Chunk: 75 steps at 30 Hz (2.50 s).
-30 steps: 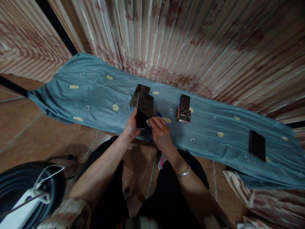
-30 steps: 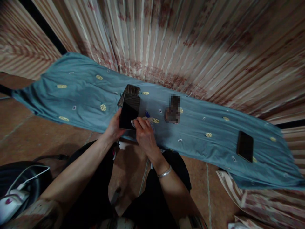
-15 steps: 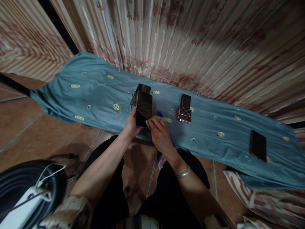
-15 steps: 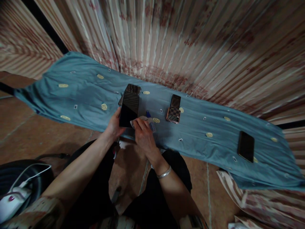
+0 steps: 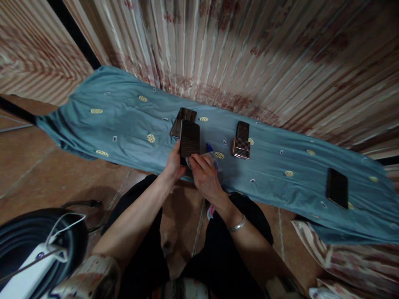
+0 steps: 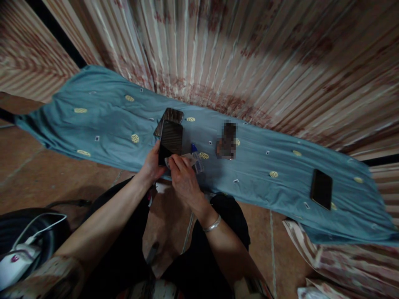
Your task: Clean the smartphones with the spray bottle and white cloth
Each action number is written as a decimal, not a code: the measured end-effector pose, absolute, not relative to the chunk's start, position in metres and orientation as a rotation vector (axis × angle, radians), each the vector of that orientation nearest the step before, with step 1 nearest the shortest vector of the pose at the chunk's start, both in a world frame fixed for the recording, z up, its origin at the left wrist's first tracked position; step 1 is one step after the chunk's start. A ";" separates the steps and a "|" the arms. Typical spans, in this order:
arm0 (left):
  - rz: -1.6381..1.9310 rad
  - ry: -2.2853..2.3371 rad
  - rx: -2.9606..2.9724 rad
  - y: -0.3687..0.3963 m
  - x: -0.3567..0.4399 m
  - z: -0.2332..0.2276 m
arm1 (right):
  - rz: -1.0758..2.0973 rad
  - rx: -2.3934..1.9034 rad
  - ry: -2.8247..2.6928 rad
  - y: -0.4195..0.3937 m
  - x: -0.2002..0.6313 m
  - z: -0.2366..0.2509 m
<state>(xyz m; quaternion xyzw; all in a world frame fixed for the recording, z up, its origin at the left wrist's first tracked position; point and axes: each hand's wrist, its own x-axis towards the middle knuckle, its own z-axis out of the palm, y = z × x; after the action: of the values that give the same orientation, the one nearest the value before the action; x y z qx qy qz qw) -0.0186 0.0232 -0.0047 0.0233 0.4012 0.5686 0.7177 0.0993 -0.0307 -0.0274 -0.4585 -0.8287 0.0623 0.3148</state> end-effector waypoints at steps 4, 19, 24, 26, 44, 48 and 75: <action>1.242 0.850 0.039 0.023 -0.017 -0.007 | 0.169 -1.195 -2.180 -0.030 0.101 -0.025; 1.187 0.845 -0.030 0.018 -0.009 0.011 | 0.099 -1.162 -2.165 -0.030 0.094 -0.021; 1.183 0.879 -0.056 0.018 -0.010 0.016 | 0.135 -1.141 -2.179 -0.029 0.093 -0.022; 1.181 0.885 -0.078 0.017 -0.009 0.016 | 0.126 -1.142 -2.169 -0.028 0.094 -0.023; 1.181 0.833 -0.147 0.010 -0.004 0.013 | 0.115 -1.200 -2.178 -0.021 0.094 -0.025; 1.173 0.822 -0.157 0.005 0.000 0.009 | 0.099 -1.241 -2.134 -0.014 0.096 -0.022; 1.166 0.834 -0.097 0.007 -0.010 0.010 | 0.148 -1.270 -2.124 -0.007 0.089 -0.019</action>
<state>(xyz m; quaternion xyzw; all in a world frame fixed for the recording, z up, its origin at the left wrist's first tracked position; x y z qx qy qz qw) -0.0100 0.0067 0.0102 -0.0443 0.3821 0.5343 0.7527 0.0890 -0.0074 -0.0194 -0.4844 -0.8102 0.0564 0.3252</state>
